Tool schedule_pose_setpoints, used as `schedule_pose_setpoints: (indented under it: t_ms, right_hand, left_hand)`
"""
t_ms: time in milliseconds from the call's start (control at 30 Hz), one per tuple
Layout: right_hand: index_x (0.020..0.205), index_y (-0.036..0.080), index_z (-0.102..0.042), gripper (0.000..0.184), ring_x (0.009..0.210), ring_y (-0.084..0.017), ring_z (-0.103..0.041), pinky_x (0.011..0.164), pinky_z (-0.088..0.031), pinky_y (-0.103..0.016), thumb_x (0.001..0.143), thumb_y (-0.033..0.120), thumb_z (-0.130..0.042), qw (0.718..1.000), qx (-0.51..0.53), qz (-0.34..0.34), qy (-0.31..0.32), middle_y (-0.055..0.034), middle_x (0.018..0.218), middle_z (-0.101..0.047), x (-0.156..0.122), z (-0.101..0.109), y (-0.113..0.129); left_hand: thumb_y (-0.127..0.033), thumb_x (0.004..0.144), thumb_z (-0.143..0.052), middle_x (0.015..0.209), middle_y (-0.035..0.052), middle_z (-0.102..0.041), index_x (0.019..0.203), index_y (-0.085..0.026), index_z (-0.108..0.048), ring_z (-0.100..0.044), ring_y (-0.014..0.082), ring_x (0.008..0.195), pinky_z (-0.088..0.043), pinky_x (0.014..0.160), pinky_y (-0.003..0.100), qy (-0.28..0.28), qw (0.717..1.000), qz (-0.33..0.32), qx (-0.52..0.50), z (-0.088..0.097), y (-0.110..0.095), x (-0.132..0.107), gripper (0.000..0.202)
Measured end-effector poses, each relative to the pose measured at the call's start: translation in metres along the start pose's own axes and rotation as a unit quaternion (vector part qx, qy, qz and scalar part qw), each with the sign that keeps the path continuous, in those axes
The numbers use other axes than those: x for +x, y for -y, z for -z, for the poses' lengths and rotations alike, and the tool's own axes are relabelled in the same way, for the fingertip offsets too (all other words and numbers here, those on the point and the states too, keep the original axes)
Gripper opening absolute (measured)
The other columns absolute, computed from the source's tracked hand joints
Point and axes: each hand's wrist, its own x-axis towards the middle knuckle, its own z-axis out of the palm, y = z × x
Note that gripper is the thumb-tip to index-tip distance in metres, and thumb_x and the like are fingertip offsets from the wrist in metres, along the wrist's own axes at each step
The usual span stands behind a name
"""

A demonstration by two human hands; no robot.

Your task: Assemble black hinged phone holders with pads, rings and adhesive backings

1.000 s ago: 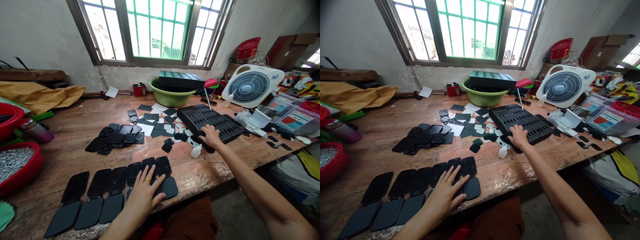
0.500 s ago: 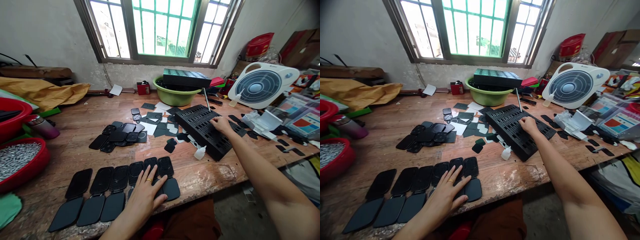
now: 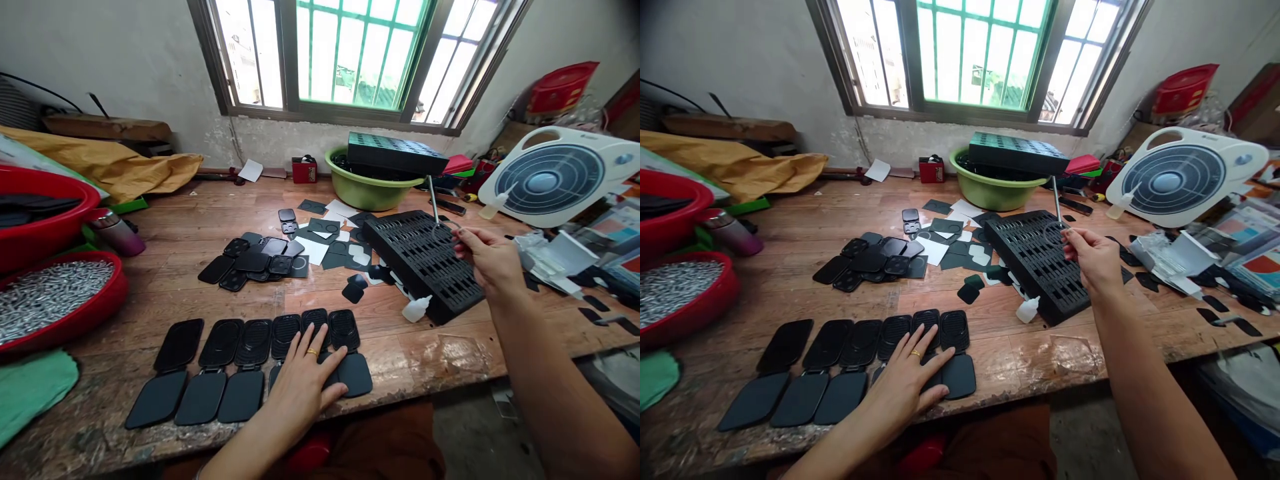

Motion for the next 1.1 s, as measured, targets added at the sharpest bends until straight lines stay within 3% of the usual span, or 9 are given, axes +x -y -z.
schedule_pose_setpoints:
  t_ms: [100,167,267,333,433,533,767,933,1100]
  right_hand:
    - [0.104,0.016,-0.065,0.042,0.06,-0.008,-0.054,0.051,-0.046,-0.018,0.075,0.046,-0.07,0.997,0.053,0.037,0.045,-0.0046,0.083,-0.061,-0.06,-0.015,0.033]
    - [0.104,0.016,-0.065,0.039,0.055,-0.009,-0.054,0.05,-0.047,-0.019,0.077,0.042,-0.071,0.993,0.033,0.046,0.106,-0.0033,0.075,-0.061,-0.1,-0.035,0.042]
    - [0.096,0.016,-0.065,0.026,0.058,-0.011,-0.055,0.051,-0.047,-0.021,0.084,0.04,-0.065,0.977,0.008,0.068,0.202,-0.0035,0.073,-0.06,-0.145,-0.072,0.032]
    - [0.089,0.017,-0.063,0.019,0.068,-0.013,-0.057,0.06,-0.049,-0.024,0.089,0.035,-0.058,0.964,-0.034,0.146,0.217,-0.0048,0.08,-0.061,-0.159,-0.093,0.016]
    - [0.089,0.017,-0.059,0.014,0.085,-0.017,-0.057,0.076,-0.049,-0.03,0.094,0.023,-0.048,0.926,-0.11,0.282,0.227,-0.0065,0.089,-0.06,-0.167,-0.111,-0.005]
    - [0.095,0.019,-0.059,0.017,0.096,-0.019,-0.054,0.084,-0.047,-0.034,0.096,0.018,-0.042,0.893,-0.144,0.334,0.266,-0.0081,0.1,-0.059,-0.173,-0.112,-0.018]
    - [0.095,0.018,-0.062,0.023,0.097,-0.02,-0.052,0.083,-0.047,-0.036,0.096,0.015,-0.039,0.849,-0.197,0.354,0.339,-0.0085,0.103,-0.058,-0.182,-0.106,-0.03]
    - [0.1,0.018,-0.061,0.022,0.101,-0.021,-0.051,0.087,-0.046,-0.038,0.094,0.012,-0.04,0.834,-0.21,0.361,0.361,-0.0088,0.104,-0.057,-0.178,-0.104,-0.026]
    - [0.108,0.017,-0.058,0.028,0.103,-0.02,-0.051,0.089,-0.049,-0.036,0.088,0.007,-0.041,0.86,-0.198,0.333,0.332,-0.0094,0.111,-0.053,-0.179,-0.1,-0.033]
  left_hand:
    - [-0.047,0.083,-0.064,0.152,0.0144,-0.023,0.138,-0.036,-0.043,-0.019,0.0401,0.139,-0.029,0.105,0.062,-0.001,1.0,-0.005,-0.007,0.003,-0.002,-0.001,0.06]
    - [-0.049,0.082,-0.063,0.152,0.0146,-0.023,0.139,-0.032,-0.043,-0.017,0.0387,0.14,-0.027,0.107,0.061,-0.012,1.0,-0.013,-0.011,0.003,-0.003,-0.001,0.063]
    - [-0.052,0.081,-0.063,0.149,0.0144,-0.031,0.137,-0.021,-0.045,-0.02,0.0351,0.14,-0.026,0.111,0.056,-0.038,0.999,-0.015,-0.016,0.003,-0.003,0.001,0.066]
    - [-0.053,0.082,-0.062,0.145,0.0135,-0.039,0.133,-0.017,-0.048,-0.023,0.0331,0.139,-0.025,0.113,0.053,-0.055,0.998,-0.008,-0.019,0.003,-0.003,0.002,0.064]
    - [-0.052,0.083,-0.06,0.138,0.0122,-0.047,0.13,-0.016,-0.051,-0.028,0.032,0.137,-0.024,0.114,0.052,-0.063,0.998,0.002,-0.018,0.002,-0.003,0.003,0.06]
    - [-0.049,0.083,-0.062,0.135,0.0105,-0.049,0.129,-0.018,-0.052,-0.03,0.0318,0.136,-0.024,0.114,0.052,-0.066,0.998,0.003,-0.017,0.003,-0.002,0.003,0.057]
    - [-0.046,0.082,-0.065,0.135,0.0081,-0.048,0.127,-0.021,-0.052,-0.028,0.0331,0.136,-0.022,0.113,0.055,-0.049,0.999,-0.001,-0.02,0.005,0.002,0.004,0.053]
    - [-0.04,0.086,-0.062,0.128,0.0096,-0.052,0.129,-0.016,-0.049,-0.033,0.031,0.134,-0.021,0.114,0.053,-0.052,0.999,0.001,-0.012,0.004,0.0,0.012,0.051]
    - [-0.044,0.086,-0.06,0.124,0.0108,-0.052,0.128,-0.016,-0.051,-0.038,0.0309,0.128,-0.022,0.113,0.053,-0.052,0.999,0.002,0.008,0.003,-0.003,0.019,0.051]
